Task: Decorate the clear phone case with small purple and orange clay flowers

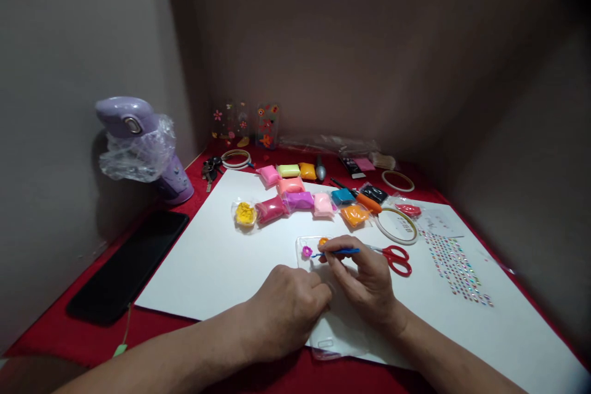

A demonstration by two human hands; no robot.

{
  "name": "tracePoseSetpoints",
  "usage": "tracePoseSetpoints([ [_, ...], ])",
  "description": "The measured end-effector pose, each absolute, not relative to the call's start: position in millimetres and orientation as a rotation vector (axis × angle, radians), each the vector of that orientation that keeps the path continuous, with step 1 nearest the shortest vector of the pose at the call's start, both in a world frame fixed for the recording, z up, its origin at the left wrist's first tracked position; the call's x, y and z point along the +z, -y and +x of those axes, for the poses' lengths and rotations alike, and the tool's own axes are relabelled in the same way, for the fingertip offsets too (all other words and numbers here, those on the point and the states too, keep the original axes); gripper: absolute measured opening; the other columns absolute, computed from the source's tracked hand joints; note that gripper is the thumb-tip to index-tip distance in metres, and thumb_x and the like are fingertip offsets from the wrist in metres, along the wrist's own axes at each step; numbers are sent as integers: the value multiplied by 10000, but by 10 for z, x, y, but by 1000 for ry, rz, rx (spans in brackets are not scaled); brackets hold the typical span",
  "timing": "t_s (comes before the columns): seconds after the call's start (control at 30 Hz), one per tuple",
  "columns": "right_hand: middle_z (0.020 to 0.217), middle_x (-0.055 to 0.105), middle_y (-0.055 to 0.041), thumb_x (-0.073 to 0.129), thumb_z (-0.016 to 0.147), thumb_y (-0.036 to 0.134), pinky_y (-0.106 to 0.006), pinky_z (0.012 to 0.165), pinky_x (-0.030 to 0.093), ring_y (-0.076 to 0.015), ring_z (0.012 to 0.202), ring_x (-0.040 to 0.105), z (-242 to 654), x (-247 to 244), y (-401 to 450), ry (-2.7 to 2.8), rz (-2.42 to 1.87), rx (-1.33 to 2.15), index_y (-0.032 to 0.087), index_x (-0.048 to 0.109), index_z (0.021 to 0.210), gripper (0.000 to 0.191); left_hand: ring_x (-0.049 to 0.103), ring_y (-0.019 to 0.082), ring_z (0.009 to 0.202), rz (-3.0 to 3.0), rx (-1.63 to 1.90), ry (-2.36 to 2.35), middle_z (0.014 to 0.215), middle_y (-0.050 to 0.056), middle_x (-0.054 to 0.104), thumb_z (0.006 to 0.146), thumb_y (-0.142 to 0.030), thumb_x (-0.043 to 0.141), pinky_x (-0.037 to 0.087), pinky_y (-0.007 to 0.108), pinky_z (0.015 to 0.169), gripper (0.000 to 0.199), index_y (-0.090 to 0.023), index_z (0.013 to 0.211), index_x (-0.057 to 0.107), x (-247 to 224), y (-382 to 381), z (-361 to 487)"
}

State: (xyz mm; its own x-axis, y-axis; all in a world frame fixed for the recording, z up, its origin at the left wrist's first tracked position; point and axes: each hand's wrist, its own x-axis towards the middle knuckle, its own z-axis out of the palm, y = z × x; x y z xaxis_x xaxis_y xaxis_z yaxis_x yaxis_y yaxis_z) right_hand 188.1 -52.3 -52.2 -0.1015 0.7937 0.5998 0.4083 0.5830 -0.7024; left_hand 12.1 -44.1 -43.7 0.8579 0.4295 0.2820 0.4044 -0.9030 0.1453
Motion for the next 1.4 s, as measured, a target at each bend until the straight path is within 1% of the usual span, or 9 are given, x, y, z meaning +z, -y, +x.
tracePoseSetpoints([
  [0.1, 857, 630, -33, 540, 817, 53, -286, 595, 516, -144, 685, 613, 1882, -517, 516, 1720, -1016, 441, 190, 600, 956, 204, 543, 143, 541, 2941, 484, -650, 670, -9, 596, 748, -102, 499, 311, 271, 431, 84, -181, 720, 494, -434, 438, 124],
  [0.23, 873, 633, -39, 540, 818, 59, -293, 618, 525, -150, 706, 623, 1881, -518, 506, 1724, -1022, 452, 191, 603, 974, 214, 543, 134, 551, 2932, 479, -655, 671, -5, 597, 751, -96, 494, 314, 268, 442, 87, -179, 727, 497, -433, 437, 124],
  [0.53, 869, 629, -43, 519, 808, 49, -304, 620, 517, -158, 706, 617, 1881, -525, 507, 1723, -1039, 417, 193, 596, 976, 234, 532, 143, 541, 2952, 482, -660, 660, -14, 582, 742, -101, 505, 287, 292, 428, 89, -186, 718, 501, -437, 440, 112],
  [0.7, 894, 626, -49, 513, 813, 47, -310, 642, 523, -164, 737, 627, 1878, -519, 497, 1746, -1011, 446, 191, 595, 996, 247, 535, 137, 552, 2946, 483, -660, 673, -15, 586, 760, -109, 507, 302, 287, 433, 85, -186, 724, 502, -453, 443, 113],
  [0.9, 863, 645, -44, 545, 828, 64, -290, 606, 526, -155, 699, 636, 1884, -497, 530, 1698, -1016, 395, 193, 608, 976, 206, 534, 130, 553, 2949, 475, -661, 665, -1, 580, 811, -121, 477, 329, 265, 440, 101, -180, 735, 507, -444, 441, 116],
  [1.1, 807, 668, -32, 606, 815, 92, -274, 574, 524, -150, 658, 638, 1881, -475, 562, 1734, -1013, 388, 197, 631, 927, 156, 542, 136, 565, 2931, 484, -647, 693, -6, 600, 781, -114, 491, 315, 257, 449, 82, -181, 734, 490, -436, 434, 115],
  [1.3, 709, 649, -15, 628, 808, 108, -270, 545, 500, -141, 595, 613, 1888, -484, 559, 1780, -1017, 377, 189, 626, 863, 97, 539, 144, 556, 2943, 499, -642, 666, -8, 595, 740, -88, 506, 295, 263, 439, 94, -179, 723, 492, -432, 434, 118],
  [1.4, 692, 646, -9, 634, 807, 109, -270, 547, 497, -139, 587, 608, 1886, -499, 553, 1791, -1036, 372, 189, 624, 852, 92, 541, 141, 559, 2932, 505, -641, 678, -8, 604, 742, -88, 507, 302, 263, 445, 91, -178, 727, 496, -418, 438, 116],
])
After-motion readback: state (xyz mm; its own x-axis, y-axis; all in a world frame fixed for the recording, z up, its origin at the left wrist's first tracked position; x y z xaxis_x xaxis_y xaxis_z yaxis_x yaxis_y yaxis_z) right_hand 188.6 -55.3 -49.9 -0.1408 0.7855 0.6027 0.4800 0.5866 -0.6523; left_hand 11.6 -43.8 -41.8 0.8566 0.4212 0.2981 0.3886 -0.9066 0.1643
